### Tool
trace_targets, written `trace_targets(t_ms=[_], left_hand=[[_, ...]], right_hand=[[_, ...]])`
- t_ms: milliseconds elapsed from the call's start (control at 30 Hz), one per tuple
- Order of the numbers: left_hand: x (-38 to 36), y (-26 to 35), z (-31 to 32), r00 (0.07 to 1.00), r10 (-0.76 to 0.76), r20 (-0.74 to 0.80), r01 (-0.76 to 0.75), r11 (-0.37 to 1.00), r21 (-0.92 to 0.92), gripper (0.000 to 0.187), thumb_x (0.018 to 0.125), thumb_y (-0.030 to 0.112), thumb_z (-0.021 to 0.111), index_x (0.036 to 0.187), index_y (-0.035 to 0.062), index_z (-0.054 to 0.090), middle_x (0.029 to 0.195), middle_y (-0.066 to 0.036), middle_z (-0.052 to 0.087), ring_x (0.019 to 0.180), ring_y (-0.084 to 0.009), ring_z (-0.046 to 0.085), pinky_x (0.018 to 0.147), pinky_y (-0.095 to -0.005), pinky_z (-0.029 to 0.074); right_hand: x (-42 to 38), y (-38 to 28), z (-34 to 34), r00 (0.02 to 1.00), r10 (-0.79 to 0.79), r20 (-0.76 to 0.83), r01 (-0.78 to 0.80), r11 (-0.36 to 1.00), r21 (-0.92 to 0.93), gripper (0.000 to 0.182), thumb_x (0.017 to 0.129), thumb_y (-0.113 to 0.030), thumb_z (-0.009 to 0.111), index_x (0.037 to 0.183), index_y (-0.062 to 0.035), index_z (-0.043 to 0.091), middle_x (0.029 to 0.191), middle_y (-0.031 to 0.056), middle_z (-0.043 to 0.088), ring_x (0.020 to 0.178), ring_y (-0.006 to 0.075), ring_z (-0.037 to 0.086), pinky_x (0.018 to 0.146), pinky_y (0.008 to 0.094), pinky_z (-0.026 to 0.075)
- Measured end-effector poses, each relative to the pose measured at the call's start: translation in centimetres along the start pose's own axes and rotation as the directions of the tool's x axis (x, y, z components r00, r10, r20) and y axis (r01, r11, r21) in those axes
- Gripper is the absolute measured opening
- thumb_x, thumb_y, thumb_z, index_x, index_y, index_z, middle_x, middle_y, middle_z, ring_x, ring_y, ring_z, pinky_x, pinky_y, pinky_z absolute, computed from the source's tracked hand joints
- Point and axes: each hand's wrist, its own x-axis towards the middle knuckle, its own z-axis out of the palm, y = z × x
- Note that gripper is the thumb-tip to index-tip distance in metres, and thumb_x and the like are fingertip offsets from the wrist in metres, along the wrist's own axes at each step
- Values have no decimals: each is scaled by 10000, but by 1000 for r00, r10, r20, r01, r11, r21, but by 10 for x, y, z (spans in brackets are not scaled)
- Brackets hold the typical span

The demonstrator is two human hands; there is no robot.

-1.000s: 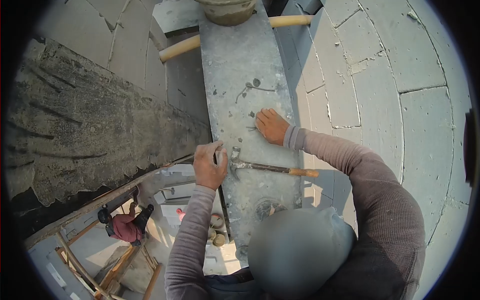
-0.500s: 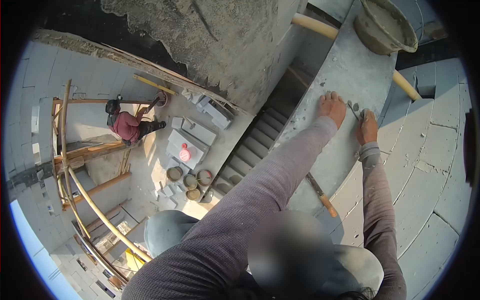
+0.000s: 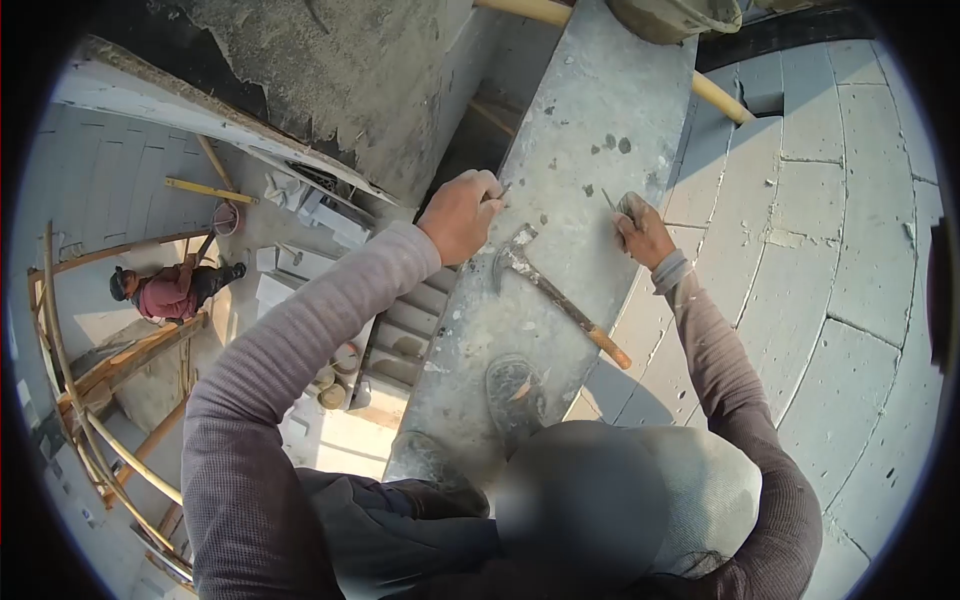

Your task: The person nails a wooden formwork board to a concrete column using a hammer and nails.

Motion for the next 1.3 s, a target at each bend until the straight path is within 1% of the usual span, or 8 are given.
trace_targets(t_ms=[133,200,267,500,633,833,900,1300], left_hand=[[-155,-17,-85,715,-575,397,688,480,-544,110,1041,74,487,1069,21,580,890,-70,661,782,-127,665,741,-256,540],[-230,-19,-95,675,-664,322,659,346,-668,138,1033,55,477,1105,20,589,916,-61,667,820,-143,651,784,-306,567],[-292,-19,-86,624,-717,309,594,179,-784,146,1045,112,515,1130,21,590,952,-43,656,847,-130,655,781,-266,542],[-380,10,11,586,-796,156,211,-35,-977,225,1052,195,546,1188,23,596,1000,-57,659,911,-140,652,839,-276,549],[-385,50,14,584,-796,158,214,-36,-976,295,1051,184,533,1256,-26,569,1012,-84,660,980,-193,676,902,-294,560],[-422,56,0,532,-845,55,117,9,-993,342,1028,107,557,1320,-69,528,1076,-100,659,1033,-236,685,941,-305,568],[-425,54,-1,509,-861,16,100,41,-994,351,1016,80,569,1329,-70,520,1101,-103,659,1030,-239,686,941,-306,571],[-330,44,-35,516,-856,-3,-275,-163,-948,404,928,83,729,1272,-37,558,1085,-60,675,1001,-148,660,925,-259,552]], right_hand=[[-91,2,45,996,74,58,-83,981,175,285,948,22,457,1208,-55,545,765,41,578,556,132,549,500,296,465],[-103,83,65,904,-395,-160,324,881,-344,158,958,-118,522,1022,5,597,857,175,680,678,395,650,656,441,523],[-131,35,66,999,18,-32,-32,864,-503,322,940,-322,605,988,-3,603,814,203,680,768,451,661,700,463,526],[-125,15,82,930,74,359,273,513,-814,467,818,-458,685,928,-6,654,813,214,707,824,410,699,764,489,553],[-124,1,78,907,56,417,361,403,-841,483,785,-449,699,934,8,660,818,238,701,837,408,698,781,486,549],[-122,-14,104,982,-30,186,131,815,-564,239,788,-186,773,854,-7,628,705,136,638,597,291,638,572,417,514],[-125,-79,126,805,220,551,-374,909,185,150,848,-98,759,862,-52,617,678,37,574,542,163,573,493,314,463],[-62,-323,348,646,155,748,3,979,-205,230,874,-223,798,811,-53,656,646,17,557,570,112,503,505,291,390]])
